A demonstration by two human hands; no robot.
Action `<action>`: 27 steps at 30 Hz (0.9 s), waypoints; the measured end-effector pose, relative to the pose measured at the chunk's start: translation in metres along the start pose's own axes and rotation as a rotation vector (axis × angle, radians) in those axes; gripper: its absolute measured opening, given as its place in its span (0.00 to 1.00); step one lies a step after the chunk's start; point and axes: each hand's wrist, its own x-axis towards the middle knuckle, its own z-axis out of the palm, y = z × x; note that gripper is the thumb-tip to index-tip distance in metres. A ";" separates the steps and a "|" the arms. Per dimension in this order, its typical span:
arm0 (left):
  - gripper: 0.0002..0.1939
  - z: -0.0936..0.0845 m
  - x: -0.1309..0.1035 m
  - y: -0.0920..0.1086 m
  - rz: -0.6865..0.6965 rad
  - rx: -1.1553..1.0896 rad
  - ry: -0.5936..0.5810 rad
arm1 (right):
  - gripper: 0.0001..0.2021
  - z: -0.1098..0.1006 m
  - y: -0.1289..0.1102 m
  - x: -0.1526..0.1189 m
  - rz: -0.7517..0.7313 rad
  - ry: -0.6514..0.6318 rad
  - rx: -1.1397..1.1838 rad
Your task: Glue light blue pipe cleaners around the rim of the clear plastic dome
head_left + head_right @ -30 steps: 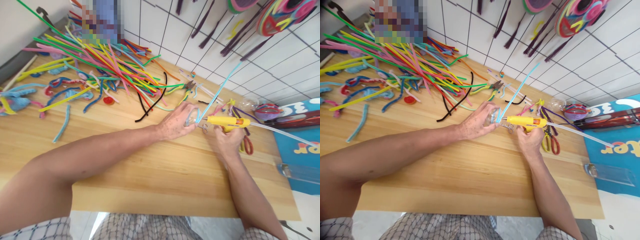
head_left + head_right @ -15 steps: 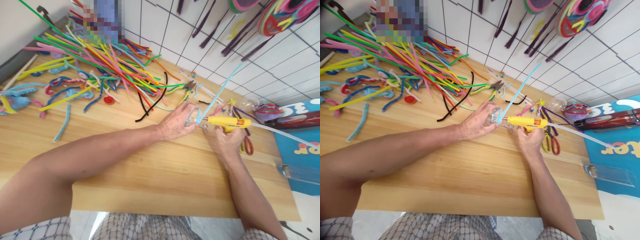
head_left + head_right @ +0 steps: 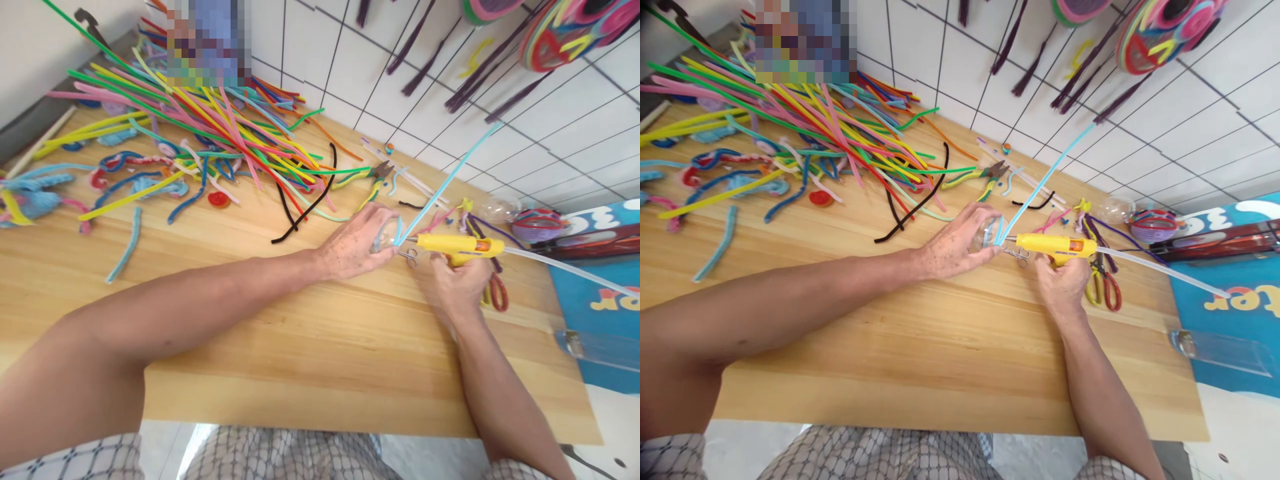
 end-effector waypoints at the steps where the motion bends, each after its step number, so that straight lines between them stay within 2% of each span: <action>1: 0.26 0.000 0.000 0.000 -0.004 0.001 -0.001 | 0.11 0.000 0.000 0.000 0.010 0.004 0.015; 12: 0.27 0.000 0.001 0.000 -0.023 -0.009 -0.006 | 0.13 0.002 0.000 -0.001 0.061 0.000 0.014; 21: 0.26 0.000 0.001 0.000 -0.017 -0.009 -0.005 | 0.13 0.003 -0.001 -0.001 0.068 0.046 0.070; 27: 0.26 -0.001 0.001 0.001 -0.011 -0.001 -0.014 | 0.10 0.002 -0.006 0.000 0.079 0.043 0.102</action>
